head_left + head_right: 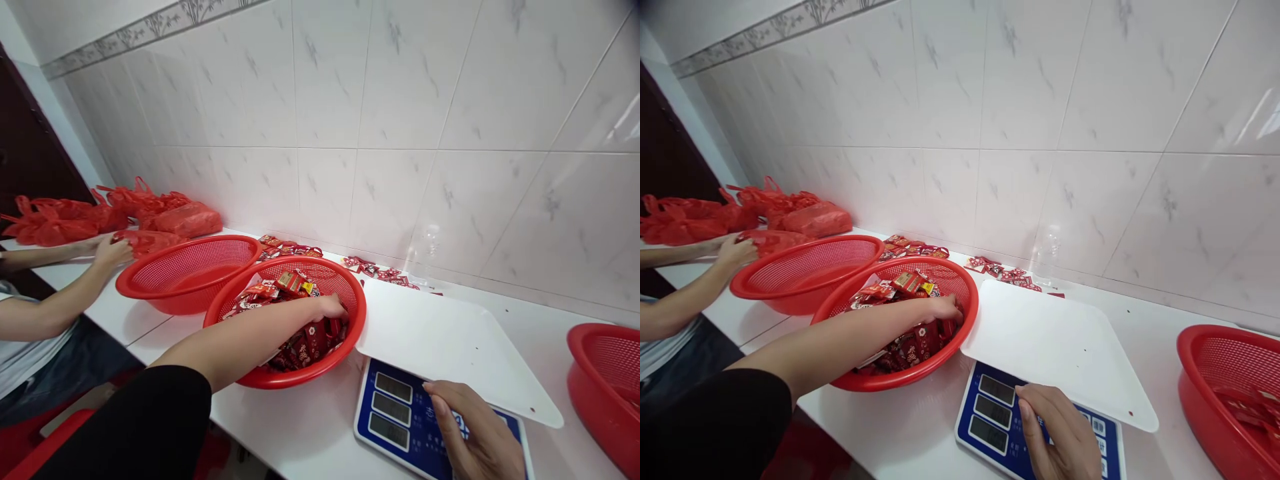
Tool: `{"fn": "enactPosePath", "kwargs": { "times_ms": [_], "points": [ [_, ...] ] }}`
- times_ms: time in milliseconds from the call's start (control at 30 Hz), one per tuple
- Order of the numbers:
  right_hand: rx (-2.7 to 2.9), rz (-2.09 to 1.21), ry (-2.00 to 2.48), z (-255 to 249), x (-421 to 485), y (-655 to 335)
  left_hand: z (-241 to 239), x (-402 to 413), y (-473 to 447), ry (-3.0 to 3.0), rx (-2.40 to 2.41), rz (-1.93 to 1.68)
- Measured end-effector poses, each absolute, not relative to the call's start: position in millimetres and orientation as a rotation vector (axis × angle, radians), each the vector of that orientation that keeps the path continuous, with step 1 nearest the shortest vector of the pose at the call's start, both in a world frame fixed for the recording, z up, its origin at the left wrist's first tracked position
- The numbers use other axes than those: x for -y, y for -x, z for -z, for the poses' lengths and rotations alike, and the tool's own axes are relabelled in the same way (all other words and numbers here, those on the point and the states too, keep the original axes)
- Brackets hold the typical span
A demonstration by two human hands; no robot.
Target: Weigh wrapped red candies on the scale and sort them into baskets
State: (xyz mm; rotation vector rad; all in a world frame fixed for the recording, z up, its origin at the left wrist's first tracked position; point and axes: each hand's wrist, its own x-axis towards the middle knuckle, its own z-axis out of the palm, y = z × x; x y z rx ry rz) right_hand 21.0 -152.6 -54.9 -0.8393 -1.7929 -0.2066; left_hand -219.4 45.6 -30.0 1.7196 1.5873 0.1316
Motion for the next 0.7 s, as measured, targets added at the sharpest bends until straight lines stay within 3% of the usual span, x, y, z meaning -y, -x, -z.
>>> {"fn": "enactPosePath", "kwargs": {
  "times_ms": [333,700],
  "points": [
    [1.773,0.283,0.941,64.6,155.7,-30.8,25.1,-38.8,218.6,-1.355,-1.451,-0.32],
    [1.798,0.191,0.959,58.6,154.8,-27.7,-10.1,-34.9,237.0,-1.359,-1.434,-0.509]
  ]
}}
